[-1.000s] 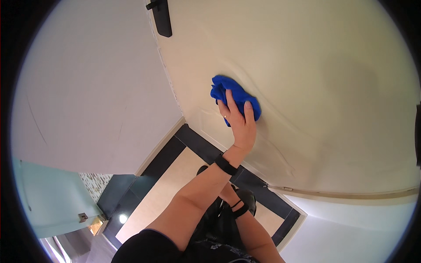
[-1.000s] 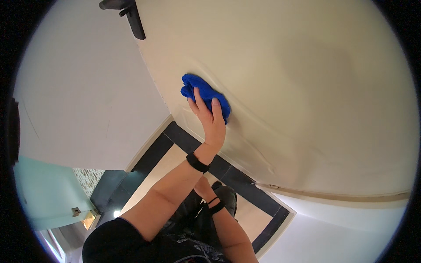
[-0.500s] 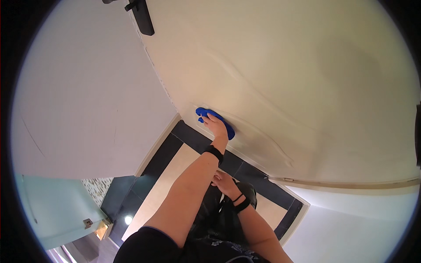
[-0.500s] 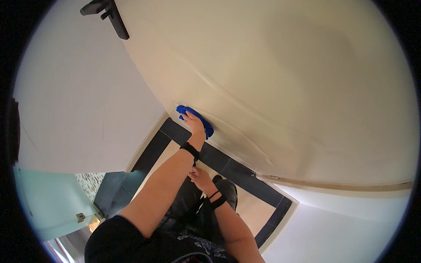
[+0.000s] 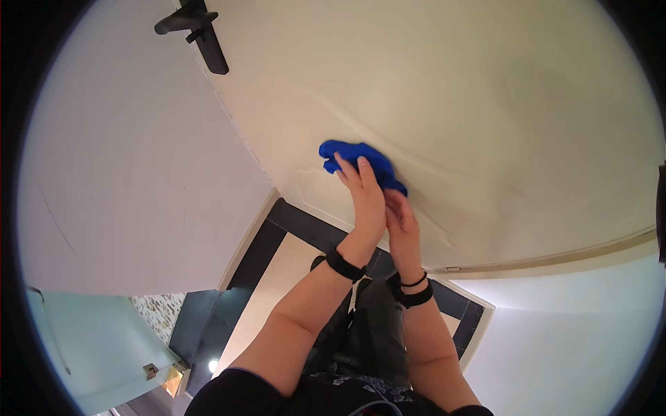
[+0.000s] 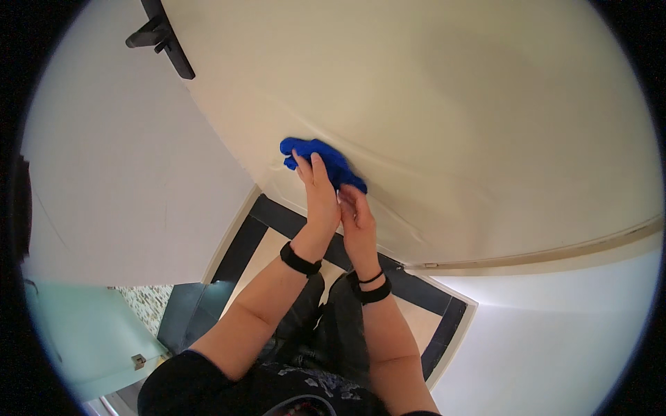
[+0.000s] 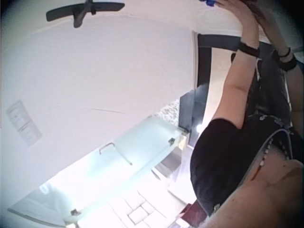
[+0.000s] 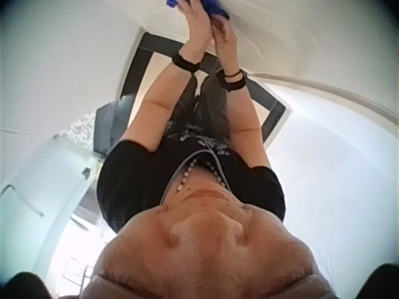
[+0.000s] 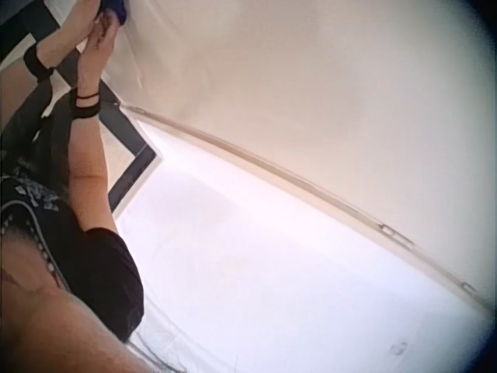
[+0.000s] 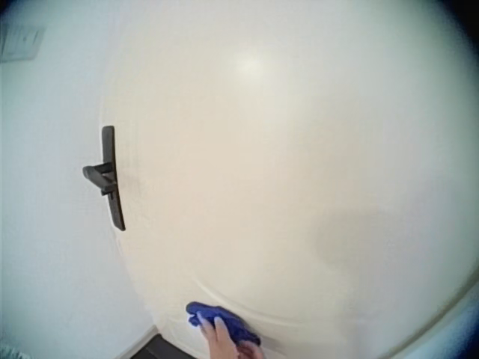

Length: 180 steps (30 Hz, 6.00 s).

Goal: Wiping a white door and door frame with a blue cloth.

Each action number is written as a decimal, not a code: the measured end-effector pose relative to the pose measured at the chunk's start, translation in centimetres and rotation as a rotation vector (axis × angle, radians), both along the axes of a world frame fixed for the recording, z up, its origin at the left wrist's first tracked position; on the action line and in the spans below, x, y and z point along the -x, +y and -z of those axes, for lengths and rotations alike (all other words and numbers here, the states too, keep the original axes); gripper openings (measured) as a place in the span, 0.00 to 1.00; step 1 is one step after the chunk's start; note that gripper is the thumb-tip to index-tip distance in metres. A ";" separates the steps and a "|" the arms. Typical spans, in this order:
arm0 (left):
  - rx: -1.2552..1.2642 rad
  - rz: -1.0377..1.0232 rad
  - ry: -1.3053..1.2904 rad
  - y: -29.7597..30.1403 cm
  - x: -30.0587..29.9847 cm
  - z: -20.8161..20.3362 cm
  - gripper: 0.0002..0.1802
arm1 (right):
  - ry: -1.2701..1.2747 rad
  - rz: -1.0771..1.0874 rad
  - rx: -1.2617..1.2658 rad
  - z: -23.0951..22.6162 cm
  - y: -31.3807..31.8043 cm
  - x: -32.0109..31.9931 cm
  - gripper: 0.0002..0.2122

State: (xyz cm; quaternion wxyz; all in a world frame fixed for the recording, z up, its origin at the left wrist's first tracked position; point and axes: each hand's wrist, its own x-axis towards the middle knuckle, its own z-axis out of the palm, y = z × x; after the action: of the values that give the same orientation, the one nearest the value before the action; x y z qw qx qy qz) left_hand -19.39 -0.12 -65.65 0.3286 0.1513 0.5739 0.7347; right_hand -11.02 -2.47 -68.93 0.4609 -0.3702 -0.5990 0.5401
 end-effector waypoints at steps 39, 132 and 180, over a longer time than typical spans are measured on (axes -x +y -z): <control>-0.168 0.323 0.482 -3.7 -5.7 -2.2 0.29 | 0.206 0.304 -0.116 -3.2 0.3 -6.4 0.16; 0.008 1.179 0.674 -0.3 -17.2 11.0 0.20 | -0.244 0.965 0.290 13.1 2.2 -17.8 0.21; 0.161 1.197 1.539 -11.8 -13.5 16.7 0.14 | 0.508 1.061 0.093 -0.1 -3.6 -28.1 0.08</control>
State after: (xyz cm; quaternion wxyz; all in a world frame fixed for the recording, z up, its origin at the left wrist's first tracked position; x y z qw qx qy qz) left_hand -5.88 -11.89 -82.36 0.1923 0.8328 0.5082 0.1057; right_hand 17.10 -6.03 -68.83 0.7803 -0.4982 -0.1786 0.3333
